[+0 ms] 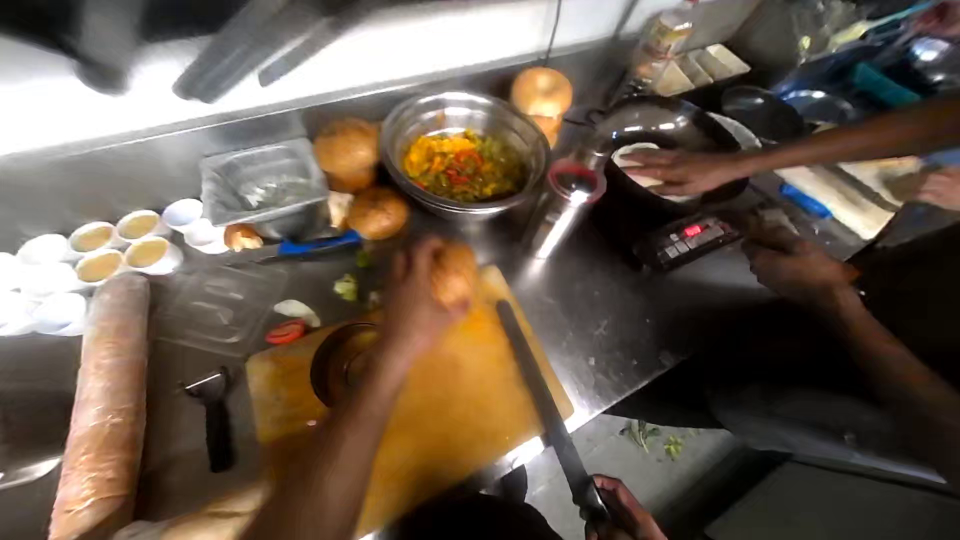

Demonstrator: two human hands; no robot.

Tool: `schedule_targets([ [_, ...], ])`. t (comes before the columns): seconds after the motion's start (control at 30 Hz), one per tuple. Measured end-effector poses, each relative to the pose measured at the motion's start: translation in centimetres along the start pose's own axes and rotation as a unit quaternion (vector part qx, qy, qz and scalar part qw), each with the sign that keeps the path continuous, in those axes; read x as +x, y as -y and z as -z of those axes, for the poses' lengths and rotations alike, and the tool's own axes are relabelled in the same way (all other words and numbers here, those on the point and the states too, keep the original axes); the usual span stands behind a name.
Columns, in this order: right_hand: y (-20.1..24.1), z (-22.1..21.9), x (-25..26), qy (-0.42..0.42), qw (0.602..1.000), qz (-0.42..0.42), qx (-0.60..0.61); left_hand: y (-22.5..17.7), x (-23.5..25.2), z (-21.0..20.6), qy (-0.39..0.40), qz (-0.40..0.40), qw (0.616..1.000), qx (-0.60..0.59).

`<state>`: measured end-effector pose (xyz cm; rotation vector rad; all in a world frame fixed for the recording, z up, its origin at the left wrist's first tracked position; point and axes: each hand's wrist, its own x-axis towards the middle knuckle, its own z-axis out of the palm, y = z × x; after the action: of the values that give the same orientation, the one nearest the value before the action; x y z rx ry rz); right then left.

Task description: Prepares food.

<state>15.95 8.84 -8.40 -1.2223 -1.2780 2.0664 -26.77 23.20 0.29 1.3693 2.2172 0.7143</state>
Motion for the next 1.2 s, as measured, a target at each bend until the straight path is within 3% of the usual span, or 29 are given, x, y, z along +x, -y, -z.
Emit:
schedule_targets([
  [0.1,0.1,0.6,1.2,-0.024,0.998,0.002,-0.051,-2.5,-11.4,-7.9,0.087,-0.005,0.992,0.093],
  [0.2,0.5,1.8,2.7,0.009,0.997,0.021,-0.075,-1.6,-15.4,-11.2,0.077,0.001,0.991,0.113],
  [0.27,0.7,2.2,3.3,0.019,0.997,0.034,-0.061,-0.4,-15.7,-11.1,0.043,-0.036,0.993,0.106],
  [0.33,0.6,2.2,3.6,0.02,0.998,0.043,-0.044,1.3,-14.8,-11.3,0.001,-0.14,0.987,0.075],
  [0.47,0.3,2.5,3.5,0.028,0.999,0.03,-0.031,2.3,-13.3,-12.5,0.027,-0.246,0.968,0.032],
  [0.63,0.2,2.5,3.3,0.052,0.998,0.02,-0.037,2.2,-13.5,-13.1,0.001,-0.249,0.968,0.032],
  [0.77,3.6,0.0,5.4,0.004,0.988,-0.007,-0.152,2.3,-13.7,-13.2,0.003,-0.261,0.964,0.051],
  [0.9,5.0,-1.2,7.5,-0.024,0.985,0.024,-0.168,2.4,-13.7,-13.3,-0.007,-0.273,0.961,0.054],
  [1.07,2.4,-1.9,4.1,-0.068,0.984,0.03,-0.159,2.6,-13.7,-13.5,-0.005,-0.274,0.961,0.045],
  [1.2,2.7,-3.4,5.6,-0.089,0.985,0.033,-0.144,2.9,-13.3,-13.8,-0.007,-0.286,0.957,0.044],
])
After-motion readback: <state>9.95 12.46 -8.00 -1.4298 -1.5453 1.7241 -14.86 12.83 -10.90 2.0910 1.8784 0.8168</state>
